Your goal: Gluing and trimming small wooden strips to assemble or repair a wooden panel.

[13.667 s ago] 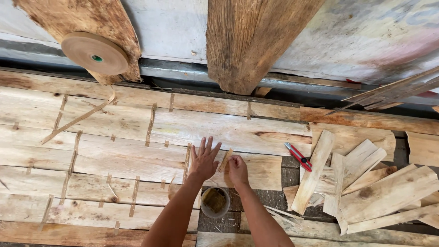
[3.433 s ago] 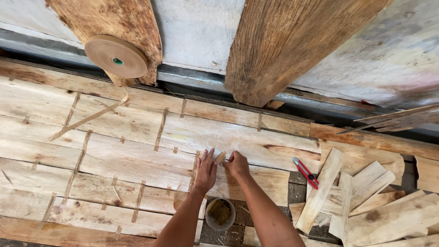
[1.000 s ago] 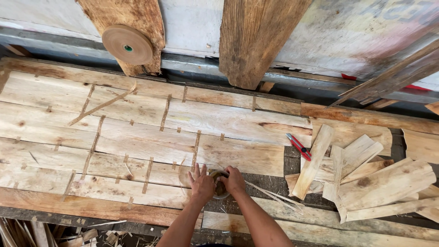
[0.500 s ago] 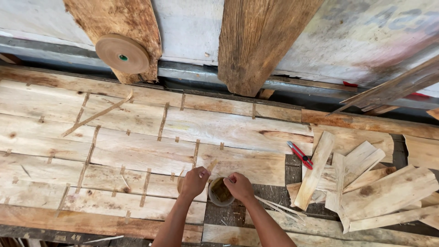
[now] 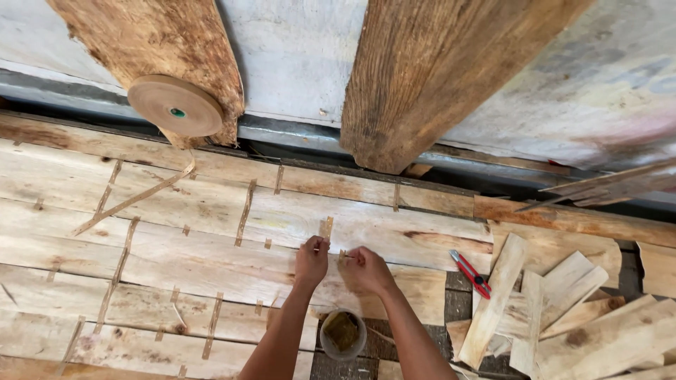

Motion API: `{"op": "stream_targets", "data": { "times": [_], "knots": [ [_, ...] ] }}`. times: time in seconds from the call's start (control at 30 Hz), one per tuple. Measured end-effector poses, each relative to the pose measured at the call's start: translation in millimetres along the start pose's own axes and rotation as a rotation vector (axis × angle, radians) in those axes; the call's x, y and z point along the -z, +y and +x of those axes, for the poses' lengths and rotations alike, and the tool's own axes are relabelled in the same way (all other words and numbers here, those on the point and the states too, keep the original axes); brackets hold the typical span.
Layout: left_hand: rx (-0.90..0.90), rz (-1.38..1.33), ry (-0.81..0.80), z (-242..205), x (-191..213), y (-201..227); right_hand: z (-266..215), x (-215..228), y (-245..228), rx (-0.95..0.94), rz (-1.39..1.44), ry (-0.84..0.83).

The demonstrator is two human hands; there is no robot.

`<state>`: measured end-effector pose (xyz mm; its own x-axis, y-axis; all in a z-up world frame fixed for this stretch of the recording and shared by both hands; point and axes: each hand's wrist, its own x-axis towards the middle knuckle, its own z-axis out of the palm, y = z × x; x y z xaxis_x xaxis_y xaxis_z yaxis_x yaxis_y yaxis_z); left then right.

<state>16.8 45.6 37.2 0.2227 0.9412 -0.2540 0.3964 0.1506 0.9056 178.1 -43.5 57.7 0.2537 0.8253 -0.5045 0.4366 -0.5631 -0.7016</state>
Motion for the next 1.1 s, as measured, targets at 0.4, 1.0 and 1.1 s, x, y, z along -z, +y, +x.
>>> {"op": "stream_targets", "data": {
  "times": [0.4, 1.0, 1.1],
  "knots": [
    [0.015, -0.187, -0.009, 83.8, -43.4, -8.6, 100.7, 10.5, -49.8, 0.099, 0.162, 0.319],
    [0.166, 0.105, 0.065, 102.6, -44.9, 1.5, 162.3, -5.0, -44.8, -0.007, 0.125, 0.417],
    [0.121, 0.196, 0.105, 103.5, -42.1, 6.7, 166.4, -2.4, -48.4, -0.013, 0.088, 0.43]
  ]
}}
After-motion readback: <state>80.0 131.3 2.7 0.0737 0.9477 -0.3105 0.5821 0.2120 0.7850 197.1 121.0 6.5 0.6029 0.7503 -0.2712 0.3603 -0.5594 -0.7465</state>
